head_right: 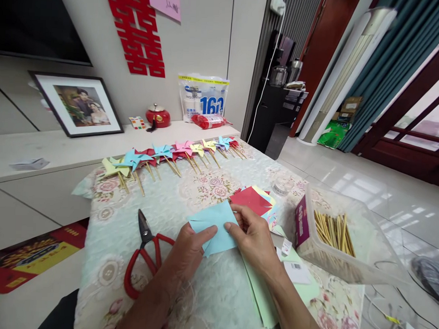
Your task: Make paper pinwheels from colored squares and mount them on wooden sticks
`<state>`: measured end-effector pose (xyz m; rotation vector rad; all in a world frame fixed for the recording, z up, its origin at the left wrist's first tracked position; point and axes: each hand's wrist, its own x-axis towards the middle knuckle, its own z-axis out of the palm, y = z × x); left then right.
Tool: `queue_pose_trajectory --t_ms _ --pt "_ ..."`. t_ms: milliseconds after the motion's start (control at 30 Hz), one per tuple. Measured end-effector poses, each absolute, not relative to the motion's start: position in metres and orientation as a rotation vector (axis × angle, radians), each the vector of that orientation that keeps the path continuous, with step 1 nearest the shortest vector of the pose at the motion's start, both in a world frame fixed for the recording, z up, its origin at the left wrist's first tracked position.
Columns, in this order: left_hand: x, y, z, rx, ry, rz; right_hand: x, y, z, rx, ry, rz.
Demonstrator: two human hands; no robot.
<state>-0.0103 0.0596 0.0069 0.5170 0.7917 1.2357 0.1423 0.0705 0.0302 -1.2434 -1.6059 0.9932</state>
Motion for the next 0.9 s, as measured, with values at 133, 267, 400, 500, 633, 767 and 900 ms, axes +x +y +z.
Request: queue_pose_trajectory --t_ms 133,267,400,500,633,767,900 --pt "-0.0102 0.0602 0.0064 0.534 0.757 1.214 0.1454 0.0725 0.0322 -1.297 -1.626 0.887" --pt "-0.012 0.0576 0.0097 0.535 0.741 1.217 0.1469 0.0737 0.0329 -1.322 -1.638 0.874" --pt "-0.0127 0.0566 0.0097 0.531 0.724 1.234 0.146 0.0735 0.0303 -1.317 -1.637 0.882" --pt "-0.0134 0.0582 0.008 0.51 0.752 1.238 0.1458 0.0737 0.0282 -1.302 -1.645 0.889" --pt "-0.0143 0.0604 0.006 0.505 0.778 1.235 0.1463 0.075 0.0264 -1.247 -1.636 0.932" --pt "-0.0146 0.0606 0.0055 0.495 0.828 1.235 0.1457 0.0749 0.0279 -1.244 -1.707 0.812" --pt "-0.0145 0.0601 0.0065 0.489 0.8 1.258 0.1446 0.074 0.0297 -1.22 -1.812 0.648"
